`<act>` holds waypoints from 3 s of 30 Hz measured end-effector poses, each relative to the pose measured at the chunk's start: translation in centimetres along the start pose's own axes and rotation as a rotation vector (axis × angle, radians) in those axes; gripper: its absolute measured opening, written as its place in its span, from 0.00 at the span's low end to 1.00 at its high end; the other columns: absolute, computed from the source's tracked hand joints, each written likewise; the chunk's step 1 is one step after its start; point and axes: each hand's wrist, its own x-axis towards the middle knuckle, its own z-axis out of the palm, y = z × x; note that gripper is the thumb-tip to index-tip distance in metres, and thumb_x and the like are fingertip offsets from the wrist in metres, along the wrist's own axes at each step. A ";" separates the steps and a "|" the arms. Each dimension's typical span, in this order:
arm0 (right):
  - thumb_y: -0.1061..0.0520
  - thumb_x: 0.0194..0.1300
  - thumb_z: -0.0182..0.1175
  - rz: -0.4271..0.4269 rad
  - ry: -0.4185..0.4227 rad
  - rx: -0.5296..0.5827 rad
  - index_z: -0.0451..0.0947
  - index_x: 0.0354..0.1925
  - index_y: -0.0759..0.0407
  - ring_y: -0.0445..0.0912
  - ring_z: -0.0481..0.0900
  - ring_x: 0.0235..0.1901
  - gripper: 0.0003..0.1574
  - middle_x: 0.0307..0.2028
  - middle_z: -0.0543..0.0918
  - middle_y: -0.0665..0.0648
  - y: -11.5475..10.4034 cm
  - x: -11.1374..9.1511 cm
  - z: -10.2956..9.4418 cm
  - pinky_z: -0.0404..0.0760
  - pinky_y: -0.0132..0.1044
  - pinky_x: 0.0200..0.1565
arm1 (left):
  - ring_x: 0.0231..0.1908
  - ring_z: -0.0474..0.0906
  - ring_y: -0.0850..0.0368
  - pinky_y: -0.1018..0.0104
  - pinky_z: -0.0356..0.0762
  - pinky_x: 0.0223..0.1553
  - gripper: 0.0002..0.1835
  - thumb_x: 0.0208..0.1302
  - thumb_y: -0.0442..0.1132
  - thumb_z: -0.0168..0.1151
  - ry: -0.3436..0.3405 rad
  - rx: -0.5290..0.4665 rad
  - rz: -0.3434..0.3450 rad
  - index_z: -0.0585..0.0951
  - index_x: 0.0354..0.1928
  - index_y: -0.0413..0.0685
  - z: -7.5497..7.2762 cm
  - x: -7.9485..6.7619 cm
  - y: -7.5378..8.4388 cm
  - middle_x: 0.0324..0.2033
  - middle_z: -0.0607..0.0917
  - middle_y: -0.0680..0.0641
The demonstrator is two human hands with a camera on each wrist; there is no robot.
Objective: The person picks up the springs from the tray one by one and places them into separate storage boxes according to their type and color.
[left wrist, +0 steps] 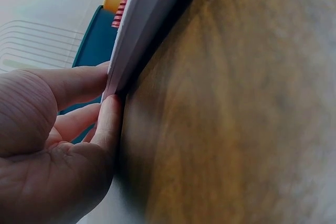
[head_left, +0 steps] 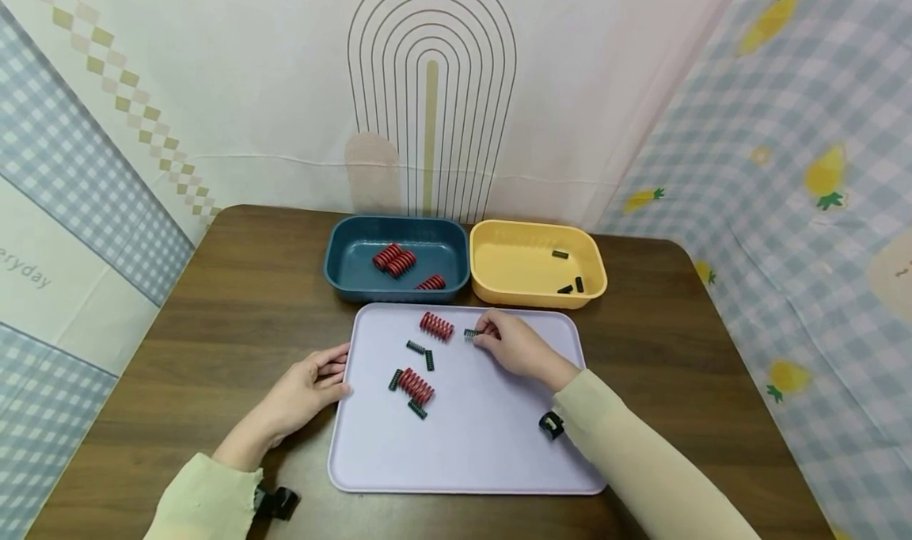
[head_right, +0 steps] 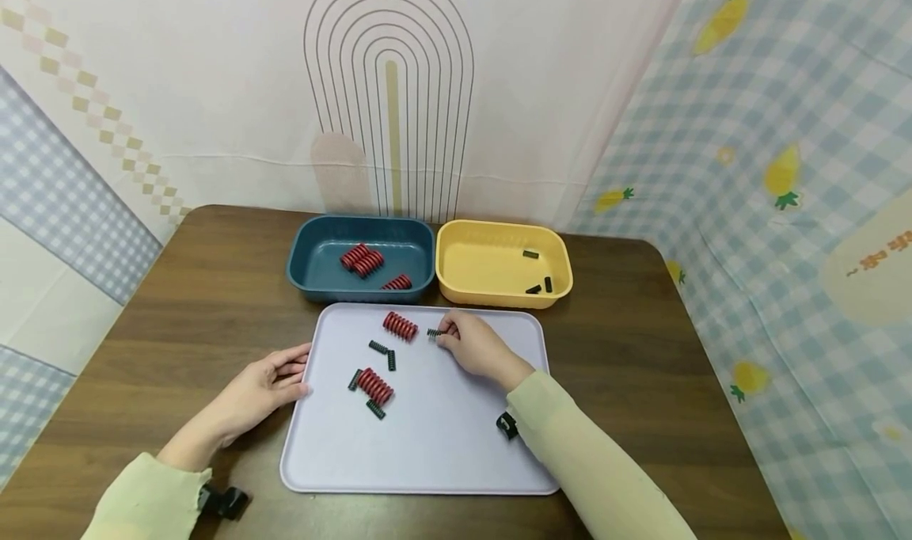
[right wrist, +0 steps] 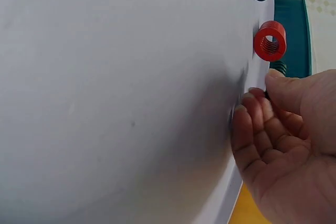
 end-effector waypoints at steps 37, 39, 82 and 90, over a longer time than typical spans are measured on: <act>0.52 0.70 0.58 0.059 0.609 0.150 0.82 0.49 0.61 0.51 0.77 0.48 0.16 0.41 0.83 0.56 3.7 1.1 -5.5 0.77 0.47 0.47 | 0.61 0.69 0.44 0.72 0.74 0.54 0.36 0.62 0.26 0.63 0.001 0.004 0.004 0.62 0.71 0.39 -0.1 0.0 -0.1 0.61 0.65 0.34; 0.52 0.70 0.59 0.063 0.605 0.147 0.82 0.48 0.61 0.51 0.77 0.47 0.16 0.42 0.83 0.56 3.9 1.1 -5.5 0.78 0.47 0.47 | 0.61 0.69 0.44 0.72 0.74 0.54 0.36 0.62 0.26 0.63 0.001 0.004 0.005 0.62 0.71 0.39 -0.1 0.0 -0.1 0.61 0.66 0.34; 0.46 0.63 0.66 -0.110 0.573 0.288 0.73 0.62 0.56 0.52 0.73 0.51 0.32 0.53 0.78 0.58 0.6 0.4 -4.8 0.78 0.50 0.51 | 0.61 0.68 0.43 0.72 0.74 0.54 0.36 0.62 0.24 0.62 -0.001 -0.008 -0.015 0.61 0.71 0.39 0.1 0.0 0.2 0.61 0.65 0.34; 0.45 0.61 0.67 -0.175 0.491 0.296 0.74 0.61 0.53 0.47 0.74 0.50 0.32 0.52 0.78 0.51 -1.6 0.0 -3.4 0.78 0.42 0.51 | 0.61 0.68 0.44 0.72 0.74 0.54 0.36 0.62 0.25 0.63 0.005 -0.006 -0.021 0.62 0.71 0.39 0.1 0.0 0.2 0.62 0.65 0.35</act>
